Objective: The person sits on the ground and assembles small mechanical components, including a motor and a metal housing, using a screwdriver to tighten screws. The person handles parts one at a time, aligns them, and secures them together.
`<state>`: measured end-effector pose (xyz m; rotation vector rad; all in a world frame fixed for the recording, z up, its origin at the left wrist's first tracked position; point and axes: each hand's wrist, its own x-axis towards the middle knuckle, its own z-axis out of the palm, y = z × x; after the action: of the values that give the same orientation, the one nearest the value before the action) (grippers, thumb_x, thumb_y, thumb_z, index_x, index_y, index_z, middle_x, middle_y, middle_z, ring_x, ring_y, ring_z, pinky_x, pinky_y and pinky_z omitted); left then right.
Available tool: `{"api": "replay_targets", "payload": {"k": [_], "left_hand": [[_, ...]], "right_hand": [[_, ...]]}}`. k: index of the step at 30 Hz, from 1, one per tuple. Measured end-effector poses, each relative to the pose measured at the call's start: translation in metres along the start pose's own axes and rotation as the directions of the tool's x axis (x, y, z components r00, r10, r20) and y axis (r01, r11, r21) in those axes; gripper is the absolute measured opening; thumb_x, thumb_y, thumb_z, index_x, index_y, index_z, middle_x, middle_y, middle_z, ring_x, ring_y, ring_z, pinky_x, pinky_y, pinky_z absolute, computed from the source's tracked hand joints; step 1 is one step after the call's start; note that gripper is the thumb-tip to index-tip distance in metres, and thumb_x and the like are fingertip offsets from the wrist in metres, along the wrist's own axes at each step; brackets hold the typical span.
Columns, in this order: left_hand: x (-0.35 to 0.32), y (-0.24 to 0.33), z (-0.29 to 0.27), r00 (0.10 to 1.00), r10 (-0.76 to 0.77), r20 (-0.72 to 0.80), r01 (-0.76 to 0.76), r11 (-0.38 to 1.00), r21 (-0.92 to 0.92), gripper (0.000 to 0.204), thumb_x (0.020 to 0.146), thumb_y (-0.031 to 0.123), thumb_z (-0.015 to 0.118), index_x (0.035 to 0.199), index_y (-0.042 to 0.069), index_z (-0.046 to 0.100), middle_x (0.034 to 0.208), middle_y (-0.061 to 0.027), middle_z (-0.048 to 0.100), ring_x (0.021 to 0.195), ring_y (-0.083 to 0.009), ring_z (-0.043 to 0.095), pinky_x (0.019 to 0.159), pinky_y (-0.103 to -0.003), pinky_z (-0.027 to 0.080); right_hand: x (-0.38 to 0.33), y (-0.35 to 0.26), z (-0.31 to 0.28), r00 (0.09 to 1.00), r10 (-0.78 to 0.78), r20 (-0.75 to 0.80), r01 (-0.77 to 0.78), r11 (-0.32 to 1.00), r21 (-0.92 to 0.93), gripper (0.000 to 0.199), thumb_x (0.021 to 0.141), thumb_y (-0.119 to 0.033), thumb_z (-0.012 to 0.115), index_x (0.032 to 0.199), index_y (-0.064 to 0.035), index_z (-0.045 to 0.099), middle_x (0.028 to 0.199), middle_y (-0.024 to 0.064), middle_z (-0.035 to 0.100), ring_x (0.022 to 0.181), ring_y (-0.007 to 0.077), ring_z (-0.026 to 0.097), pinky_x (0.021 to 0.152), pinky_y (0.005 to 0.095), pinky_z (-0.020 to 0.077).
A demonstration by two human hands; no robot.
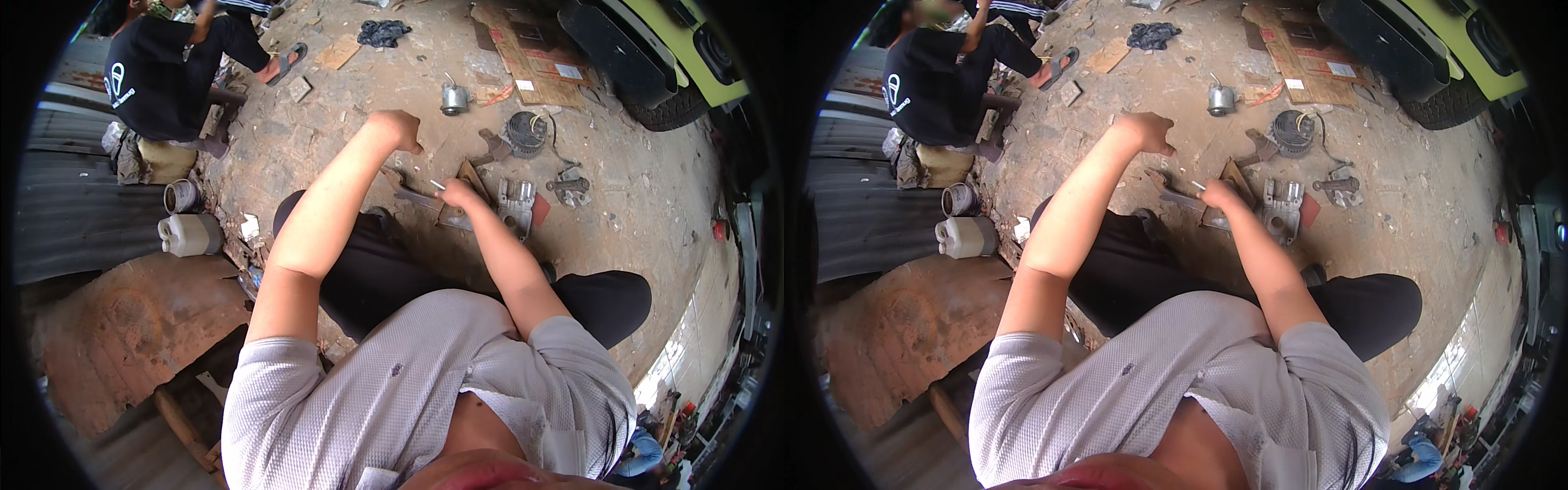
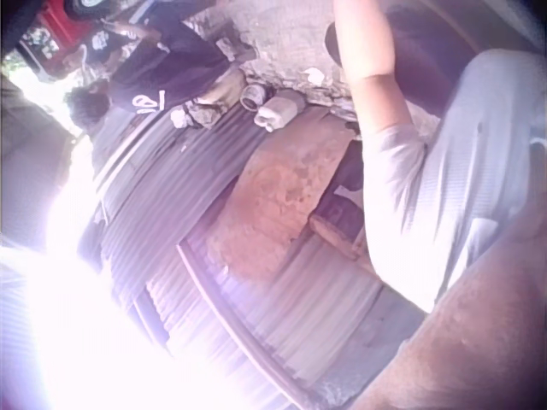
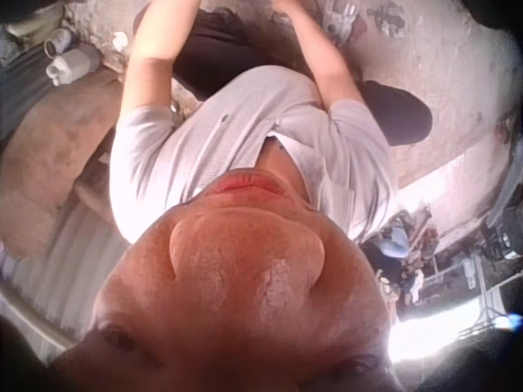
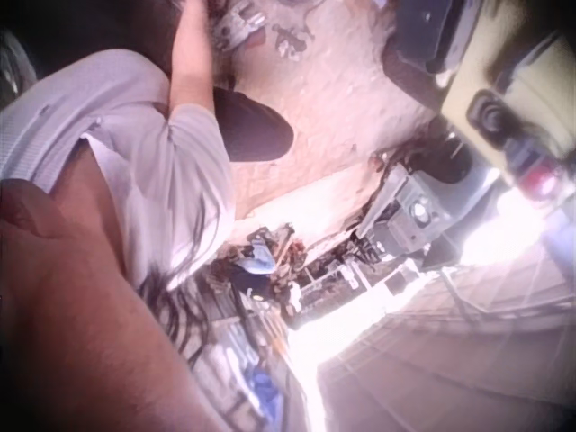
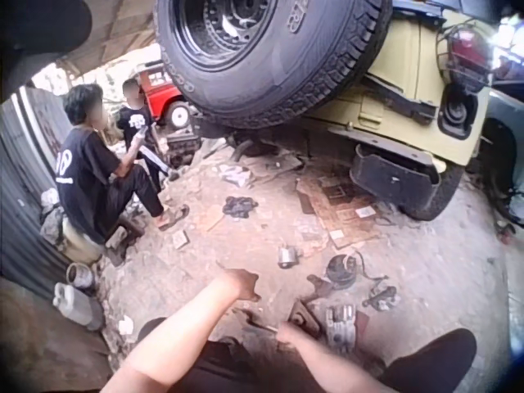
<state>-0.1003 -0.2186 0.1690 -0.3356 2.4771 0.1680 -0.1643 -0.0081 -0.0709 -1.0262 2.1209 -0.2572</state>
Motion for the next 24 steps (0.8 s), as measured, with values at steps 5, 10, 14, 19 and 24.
{"api": "replay_targets", "payload": {"k": [5, 10, 14, 19, 24], "left_hand": [[-0.032, -0.004, -0.027, 0.998, -0.059, -0.035, 0.056, 0.996, -0.076, 0.08, 0.08, 0.052, 0.075, 0.146, 0.014, 0.051, 0.13, -0.0148, 0.066, 0.118, -0.0332, 0.064, 0.097, -0.044, 0.054], [-0.048, -0.008, -0.026, 0.996, -0.067, -0.054, 0.063, 0.995, -0.075, 0.074, 0.082, 0.049, 0.075, 0.144, 0.016, 0.053, 0.124, -0.012, 0.07, 0.114, -0.0314, 0.067, 0.093, -0.044, 0.056], [-0.047, -0.016, -0.017, 0.996, -0.073, -0.057, 0.068, 0.994, -0.088, 0.07, 0.083, 0.047, 0.074, 0.142, 0.016, 0.054, 0.122, -0.0106, 0.071, 0.111, -0.0315, 0.068, 0.092, -0.044, 0.056], [-0.049, -0.032, -0.011, 0.991, -0.133, -0.023, 0.131, 0.989, -0.064, 0.06, 0.087, 0.046, 0.07, 0.139, 0.018, 0.058, 0.127, -0.0059, 0.069, 0.116, -0.0275, 0.067, 0.094, -0.043, 0.056], [-0.047, -0.032, -0.012, 0.996, -0.085, -0.02, 0.083, 0.992, -0.09, 0.069, 0.086, 0.047, 0.071, 0.145, 0.016, 0.052, 0.128, -0.0115, 0.068, 0.117, -0.0318, 0.065, 0.095, -0.044, 0.055]], "right_hand": [[-0.011, -0.049, 0.04, 0.997, 0.04, 0.065, -0.031, 0.991, -0.133, 0.029, 0.087, -0.014, 0.063, 0.115, -0.0098, 0.072, 0.116, 0.0175, 0.071, 0.11, 0.0363, 0.068, 0.093, 0.0462, 0.0544], [0.017, -0.072, 0.041, 0.999, 0.016, 0.03, -0.011, 0.987, -0.162, 0.03, 0.087, -0.021, 0.07, 0.114, -0.0079, 0.07, 0.116, 0.0177, 0.07, 0.11, 0.0367, 0.067, 0.092, 0.0477, 0.0541], [0.037, -0.071, 0.063, 0.994, 0.055, -0.098, -0.076, 0.971, -0.227, 0.03, 0.085, -0.017, 0.069, 0.112, -0.0044, 0.071, 0.115, 0.0159, 0.071, 0.11, 0.033, 0.068, 0.092, 0.0454, 0.0554], [0.04, -0.105, 0.055, 0.991, 0.076, 0.114, -0.034, 0.943, -0.33, 0.031, 0.081, -0.016, 0.071, 0.111, -0.0071, 0.072, 0.115, 0.0144, 0.071, 0.11, 0.0309, 0.068, 0.09, 0.0443, 0.0562], [0.034, -0.082, 0.068, 0.996, 0.045, 0.076, -0.015, 0.932, -0.362, 0.036, 0.082, -0.021, 0.072, 0.116, -0.0077, 0.069, 0.114, 0.0134, 0.072, 0.109, 0.0308, 0.069, 0.089, 0.0447, 0.0564]]}}
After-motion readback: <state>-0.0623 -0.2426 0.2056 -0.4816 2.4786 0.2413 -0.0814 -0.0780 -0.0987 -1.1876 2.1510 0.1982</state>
